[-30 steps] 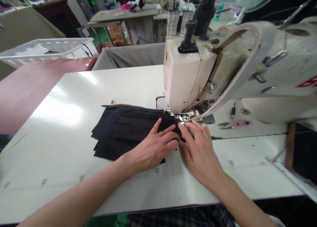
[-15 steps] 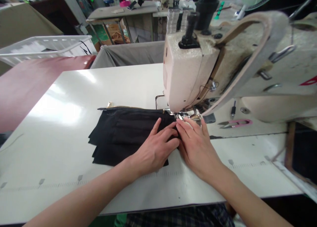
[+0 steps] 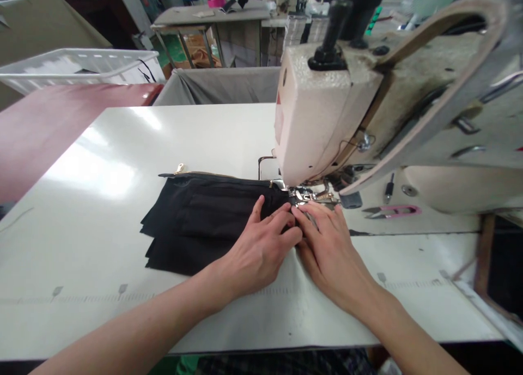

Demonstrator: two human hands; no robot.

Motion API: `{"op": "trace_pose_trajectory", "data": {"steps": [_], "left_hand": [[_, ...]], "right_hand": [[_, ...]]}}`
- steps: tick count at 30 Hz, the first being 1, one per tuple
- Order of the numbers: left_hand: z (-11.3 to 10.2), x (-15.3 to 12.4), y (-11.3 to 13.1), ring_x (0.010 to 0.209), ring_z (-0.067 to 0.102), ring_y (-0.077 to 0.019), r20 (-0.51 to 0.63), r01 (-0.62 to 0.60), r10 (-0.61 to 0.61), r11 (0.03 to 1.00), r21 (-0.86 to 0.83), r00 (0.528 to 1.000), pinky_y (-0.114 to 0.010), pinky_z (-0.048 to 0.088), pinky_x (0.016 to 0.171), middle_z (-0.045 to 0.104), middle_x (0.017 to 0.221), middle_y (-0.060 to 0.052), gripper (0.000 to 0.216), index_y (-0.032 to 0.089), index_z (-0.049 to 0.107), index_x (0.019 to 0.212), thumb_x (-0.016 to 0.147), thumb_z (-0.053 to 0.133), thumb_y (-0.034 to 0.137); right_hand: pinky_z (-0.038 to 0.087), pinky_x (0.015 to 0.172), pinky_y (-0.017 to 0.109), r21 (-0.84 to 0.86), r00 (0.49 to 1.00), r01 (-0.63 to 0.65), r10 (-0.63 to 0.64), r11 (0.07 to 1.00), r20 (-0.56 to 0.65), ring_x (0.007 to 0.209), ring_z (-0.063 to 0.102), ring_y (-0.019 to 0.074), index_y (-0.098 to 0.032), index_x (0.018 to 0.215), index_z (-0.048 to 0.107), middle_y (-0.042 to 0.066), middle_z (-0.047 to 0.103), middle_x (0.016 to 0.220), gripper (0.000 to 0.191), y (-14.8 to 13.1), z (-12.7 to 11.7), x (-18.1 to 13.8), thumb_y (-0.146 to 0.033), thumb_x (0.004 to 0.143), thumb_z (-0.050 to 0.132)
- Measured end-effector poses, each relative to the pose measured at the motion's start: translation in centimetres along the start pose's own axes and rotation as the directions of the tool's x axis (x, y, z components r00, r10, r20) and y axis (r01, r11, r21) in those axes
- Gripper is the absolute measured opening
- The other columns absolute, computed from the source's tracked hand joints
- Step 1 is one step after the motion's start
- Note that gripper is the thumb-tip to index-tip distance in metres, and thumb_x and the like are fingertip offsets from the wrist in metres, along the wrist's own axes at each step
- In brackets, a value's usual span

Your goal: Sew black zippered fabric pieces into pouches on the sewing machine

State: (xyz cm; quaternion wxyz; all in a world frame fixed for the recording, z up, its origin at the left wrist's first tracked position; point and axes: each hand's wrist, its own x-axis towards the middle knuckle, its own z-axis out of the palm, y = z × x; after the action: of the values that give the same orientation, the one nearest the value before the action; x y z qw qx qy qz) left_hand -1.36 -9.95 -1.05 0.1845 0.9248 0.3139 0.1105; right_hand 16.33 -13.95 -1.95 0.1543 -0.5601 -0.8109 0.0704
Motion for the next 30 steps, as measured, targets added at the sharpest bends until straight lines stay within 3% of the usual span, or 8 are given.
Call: {"op": "trace_pose_trajectory", "data": {"steps": [5,18,23,26,28,30], "left_hand": [[0.1,0.2,-0.1,0.14,0.032,-0.0246,-0.03,0.01,-0.011,1.0,-0.029,0.999,-0.059,0.002,0.116,0.058,0.119,-0.01,0.021,0.018,0.053,0.098,0.089,0.036,0.01],[0.4,0.6,-0.2,0.14,0.032,-0.027,-0.058,0.034,-0.035,0.999,-0.017,0.998,-0.061,0.001,0.115,0.057,0.122,-0.011,0.023,0.017,0.052,0.102,0.087,0.038,0.008],[1.1,0.6,0.3,0.14,0.031,-0.0282,-0.105,0.084,-0.087,0.996,-0.026,0.991,-0.062,0.0,0.115,0.058,0.12,-0.008,0.022,0.019,0.055,0.101,0.088,0.039,0.009],[1.2,0.4,0.1,0.137,0.038,-0.0253,-0.157,0.055,-0.058,0.998,-0.026,0.986,-0.059,0.0,0.117,0.062,0.113,-0.005,0.02,0.019,0.058,0.096,0.091,0.041,0.011],[1.1,0.2,-0.1,0.129,0.047,-0.0218,-0.208,-0.002,0.007,1.0,0.023,0.978,-0.054,0.004,0.119,0.065,0.106,-0.004,0.019,0.019,0.06,0.094,0.092,0.042,0.012],[1.0,-0.1,-0.2,0.117,0.055,-0.019,-0.225,-0.048,0.068,0.994,0.093,0.972,-0.047,0.018,0.119,0.067,0.102,-0.004,0.02,0.018,0.062,0.097,0.094,0.042,0.013]], "right_hand": [[0.019,0.112,0.062,0.005,1.0,0.017,-0.017,1.0,0.004,0.125,0.041,0.0297,-0.011,0.133,0.047,0.014,0.051,0.132,0.043,0.3,0.0,0.3,-0.019,0.091,0.042],[0.023,0.11,0.064,-0.014,0.999,0.029,-0.029,0.999,-0.046,0.124,0.04,0.0315,-0.011,0.133,0.047,0.016,0.05,0.127,0.044,0.3,0.2,0.5,-0.016,0.089,0.042],[0.024,0.11,0.063,0.053,0.998,0.018,-0.015,0.998,-0.067,0.125,0.039,0.0318,-0.012,0.128,0.051,0.015,0.051,0.123,0.042,0.6,0.2,0.4,-0.016,0.087,0.044],[0.025,0.109,0.063,0.048,0.998,0.014,-0.011,0.999,-0.069,0.126,0.039,0.0316,-0.012,0.128,0.051,0.016,0.052,0.124,0.042,0.5,-0.1,0.0,-0.013,0.088,0.042],[0.026,0.109,0.063,0.058,0.998,0.017,-0.014,0.998,-0.058,0.127,0.039,0.0311,-0.012,0.128,0.051,0.016,0.051,0.126,0.042,0.4,-0.3,-0.6,-0.012,0.088,0.041],[0.026,0.11,0.062,0.08,0.999,0.022,-0.018,0.997,-0.05,0.128,0.039,0.0303,-0.013,0.128,0.051,0.016,0.051,0.128,0.041,0.5,-0.6,-1.4,-0.012,0.089,0.04]]}}
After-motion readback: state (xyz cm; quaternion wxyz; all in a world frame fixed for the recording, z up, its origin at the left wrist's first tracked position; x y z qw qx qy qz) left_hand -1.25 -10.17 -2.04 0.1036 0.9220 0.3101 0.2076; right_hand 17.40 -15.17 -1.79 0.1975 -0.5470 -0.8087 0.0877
